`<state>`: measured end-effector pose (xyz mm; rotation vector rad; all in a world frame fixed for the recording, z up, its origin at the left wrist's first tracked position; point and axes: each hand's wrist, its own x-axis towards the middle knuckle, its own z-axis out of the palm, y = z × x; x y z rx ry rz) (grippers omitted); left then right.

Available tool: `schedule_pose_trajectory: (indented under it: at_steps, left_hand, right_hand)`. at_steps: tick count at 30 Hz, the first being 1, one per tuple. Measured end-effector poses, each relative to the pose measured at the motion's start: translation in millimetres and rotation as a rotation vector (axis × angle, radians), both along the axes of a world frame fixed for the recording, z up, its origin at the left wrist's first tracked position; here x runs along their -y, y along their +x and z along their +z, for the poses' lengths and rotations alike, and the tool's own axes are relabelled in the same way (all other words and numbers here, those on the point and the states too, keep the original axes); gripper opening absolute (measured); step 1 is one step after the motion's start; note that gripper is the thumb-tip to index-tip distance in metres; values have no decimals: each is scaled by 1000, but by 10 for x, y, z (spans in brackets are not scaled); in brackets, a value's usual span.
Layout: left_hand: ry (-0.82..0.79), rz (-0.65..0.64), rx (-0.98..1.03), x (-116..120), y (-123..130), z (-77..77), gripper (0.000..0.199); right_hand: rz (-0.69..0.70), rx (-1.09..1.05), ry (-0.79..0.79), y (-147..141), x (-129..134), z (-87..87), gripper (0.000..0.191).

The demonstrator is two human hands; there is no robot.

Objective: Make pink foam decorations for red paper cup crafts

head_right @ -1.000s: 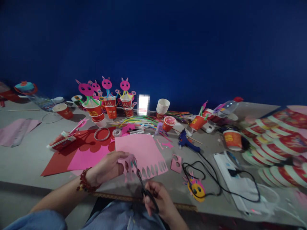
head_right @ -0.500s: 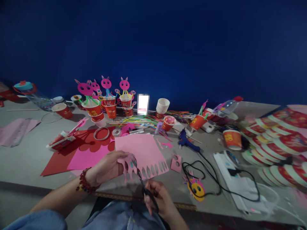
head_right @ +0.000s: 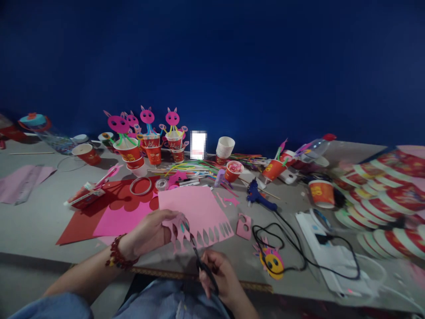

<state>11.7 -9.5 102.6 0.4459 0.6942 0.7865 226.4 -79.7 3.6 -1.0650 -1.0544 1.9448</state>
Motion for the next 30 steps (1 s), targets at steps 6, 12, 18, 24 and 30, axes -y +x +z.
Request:
schedule_pose_trajectory:
  at_steps: [6, 12, 18, 24, 30]
  left_hand:
    - [11, -11, -4, 20, 5, -24, 26]
    - [1, 29, -6, 29, 28, -10, 25]
    - [16, 45, 11, 49, 61, 15, 25]
    - [-22, 108, 37, 79, 108, 6, 21]
    - [9, 146, 32, 97, 116, -35, 20]
  right_hand:
    - [-32, -26, 34, -19, 18, -131, 69]
    - [-36, -27, 22, -10, 28, -177, 70]
    - [-41, -34, 34, -18, 33, -184, 68]
    - [-74, -102, -23, -38, 46, -277, 67]
    - [-22, -169, 18, -22, 36, -266, 63]
